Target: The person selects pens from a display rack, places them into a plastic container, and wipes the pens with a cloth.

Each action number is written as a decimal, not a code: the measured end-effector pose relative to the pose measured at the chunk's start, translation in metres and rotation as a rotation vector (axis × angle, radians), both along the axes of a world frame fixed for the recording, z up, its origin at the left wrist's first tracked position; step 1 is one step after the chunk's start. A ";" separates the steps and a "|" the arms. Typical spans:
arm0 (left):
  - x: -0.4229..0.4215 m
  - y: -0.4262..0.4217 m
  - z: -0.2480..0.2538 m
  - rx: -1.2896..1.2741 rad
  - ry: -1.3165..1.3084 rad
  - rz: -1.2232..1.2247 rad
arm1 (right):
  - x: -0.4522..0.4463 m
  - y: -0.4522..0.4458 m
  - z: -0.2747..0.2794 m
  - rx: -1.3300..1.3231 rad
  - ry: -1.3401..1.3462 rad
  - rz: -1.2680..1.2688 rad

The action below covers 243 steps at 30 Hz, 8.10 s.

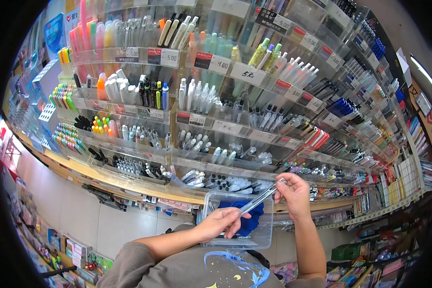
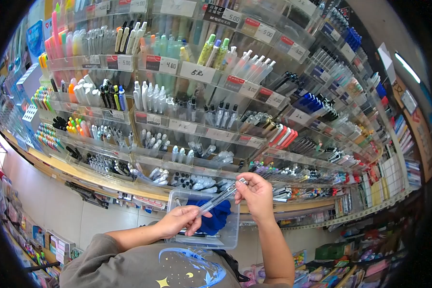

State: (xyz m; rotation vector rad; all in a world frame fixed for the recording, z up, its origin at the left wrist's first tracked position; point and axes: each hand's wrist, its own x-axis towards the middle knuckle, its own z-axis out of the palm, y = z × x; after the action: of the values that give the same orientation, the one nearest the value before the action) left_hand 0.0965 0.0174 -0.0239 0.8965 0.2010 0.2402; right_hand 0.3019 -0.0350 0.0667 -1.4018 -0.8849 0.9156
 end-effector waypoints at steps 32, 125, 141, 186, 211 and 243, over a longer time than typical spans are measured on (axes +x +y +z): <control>0.002 -0.003 -0.004 0.087 0.016 -0.001 | -0.004 0.002 0.003 -0.054 -0.003 -0.013; 0.004 -0.006 -0.009 0.096 0.030 0.013 | 0.074 0.154 0.288 0.138 -0.923 0.220; 0.003 -0.006 -0.008 0.125 0.014 0.029 | 0.067 0.149 0.281 0.144 -0.946 0.101; -0.009 0.027 -0.002 0.936 0.184 0.251 | 0.031 -0.049 -0.011 0.093 0.413 -0.143; -0.016 0.075 0.049 1.390 0.205 -0.212 | -0.002 0.013 -0.047 0.464 -0.455 0.612; -0.013 0.040 0.012 0.311 -0.085 0.469 | -0.052 -0.035 -0.085 -0.162 -0.030 0.596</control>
State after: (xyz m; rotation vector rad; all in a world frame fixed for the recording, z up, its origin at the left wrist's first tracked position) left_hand 0.0836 0.0578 -0.0116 1.1380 0.2987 0.7601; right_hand 0.2503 -0.0701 -0.0183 -1.3067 -1.3098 1.4411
